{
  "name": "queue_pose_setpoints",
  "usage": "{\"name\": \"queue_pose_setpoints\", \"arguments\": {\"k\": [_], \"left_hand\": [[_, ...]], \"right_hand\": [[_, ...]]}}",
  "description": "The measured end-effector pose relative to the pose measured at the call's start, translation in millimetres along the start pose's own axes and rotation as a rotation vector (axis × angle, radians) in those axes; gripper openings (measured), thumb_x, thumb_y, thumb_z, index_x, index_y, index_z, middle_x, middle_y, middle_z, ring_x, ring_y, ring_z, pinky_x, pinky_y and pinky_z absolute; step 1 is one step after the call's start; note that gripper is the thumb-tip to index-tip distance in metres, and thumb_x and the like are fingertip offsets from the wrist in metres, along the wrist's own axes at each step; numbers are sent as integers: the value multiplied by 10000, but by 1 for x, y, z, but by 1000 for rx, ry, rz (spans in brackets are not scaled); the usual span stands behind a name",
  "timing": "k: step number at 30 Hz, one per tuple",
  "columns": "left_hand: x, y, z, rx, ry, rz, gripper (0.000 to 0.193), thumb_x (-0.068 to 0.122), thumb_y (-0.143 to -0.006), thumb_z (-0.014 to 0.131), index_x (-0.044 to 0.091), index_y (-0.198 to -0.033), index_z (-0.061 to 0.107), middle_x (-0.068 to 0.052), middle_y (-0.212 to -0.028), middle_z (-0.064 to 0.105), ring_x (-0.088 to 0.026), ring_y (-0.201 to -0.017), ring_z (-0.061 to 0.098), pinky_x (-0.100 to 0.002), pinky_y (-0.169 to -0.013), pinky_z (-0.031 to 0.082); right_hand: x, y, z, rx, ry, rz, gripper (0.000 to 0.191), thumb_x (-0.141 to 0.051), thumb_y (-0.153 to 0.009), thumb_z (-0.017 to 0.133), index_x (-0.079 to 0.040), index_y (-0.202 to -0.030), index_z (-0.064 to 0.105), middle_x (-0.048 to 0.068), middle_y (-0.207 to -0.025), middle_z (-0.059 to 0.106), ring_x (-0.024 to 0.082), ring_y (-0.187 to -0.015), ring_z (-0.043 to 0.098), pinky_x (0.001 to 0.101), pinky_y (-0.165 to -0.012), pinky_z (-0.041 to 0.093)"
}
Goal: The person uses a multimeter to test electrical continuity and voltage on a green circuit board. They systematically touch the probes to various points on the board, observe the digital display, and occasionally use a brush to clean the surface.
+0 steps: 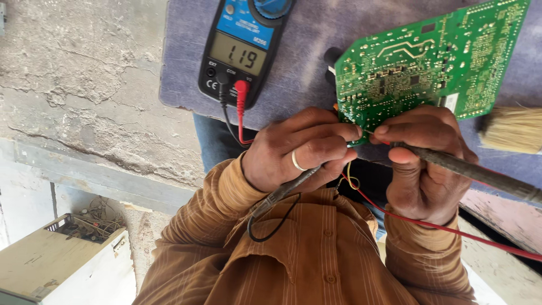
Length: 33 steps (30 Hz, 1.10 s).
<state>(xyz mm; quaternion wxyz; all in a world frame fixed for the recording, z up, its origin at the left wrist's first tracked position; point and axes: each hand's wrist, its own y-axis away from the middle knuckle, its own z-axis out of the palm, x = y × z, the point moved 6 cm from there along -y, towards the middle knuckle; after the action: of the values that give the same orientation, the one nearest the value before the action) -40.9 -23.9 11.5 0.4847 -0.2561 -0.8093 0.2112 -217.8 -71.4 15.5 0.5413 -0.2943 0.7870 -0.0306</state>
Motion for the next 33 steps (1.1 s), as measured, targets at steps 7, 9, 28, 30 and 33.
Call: {"name": "queue_pose_setpoints", "arguments": {"k": [7,9,28,30,33], "left_hand": [[-1,4,-1,-11,-2,-35,365,72,-1046,812,103,-1230,499,-64,-1257,670,-223,-1043,703,-290,-767,656],[-1,5,-1,-10,-3,-42,361,74,-1041,814,105,-1223,504,-58,-1254,671,-222,-1038,703,-290,-761,655],[2,3,-3,21,-7,-52,330,63,-1026,800,104,-1199,523,-56,-1222,684,-221,-998,705,-298,-740,645],[3,2,-5,32,-3,-51,328,62,-1027,798,105,-1198,521,-55,-1220,686,-219,-991,702,-303,-752,645],[6,2,-7,39,-10,-59,330,50,-1019,795,112,-1192,520,-46,-1198,692,-214,-986,706,-301,-745,639]], "right_hand": [[0,1,2,-6,29,-20,336,-373,-1190,573,-47,-1114,584,88,-975,702,193,-925,669,276,-784,505],[-1,1,3,-4,34,-31,332,-371,-1191,571,-48,-1115,583,88,-973,703,193,-922,667,276,-781,502],[4,7,1,-9,35,-28,323,-361,-1192,577,-48,-1111,593,83,-981,702,172,-907,635,267,-778,483],[12,14,-1,-13,36,-30,321,-354,-1190,585,-42,-1117,597,87,-988,702,173,-903,632,266,-775,480],[20,18,-5,10,-48,11,305,-338,-1172,608,-34,-1145,611,103,-992,702,166,-853,616,265,-752,485]]}}
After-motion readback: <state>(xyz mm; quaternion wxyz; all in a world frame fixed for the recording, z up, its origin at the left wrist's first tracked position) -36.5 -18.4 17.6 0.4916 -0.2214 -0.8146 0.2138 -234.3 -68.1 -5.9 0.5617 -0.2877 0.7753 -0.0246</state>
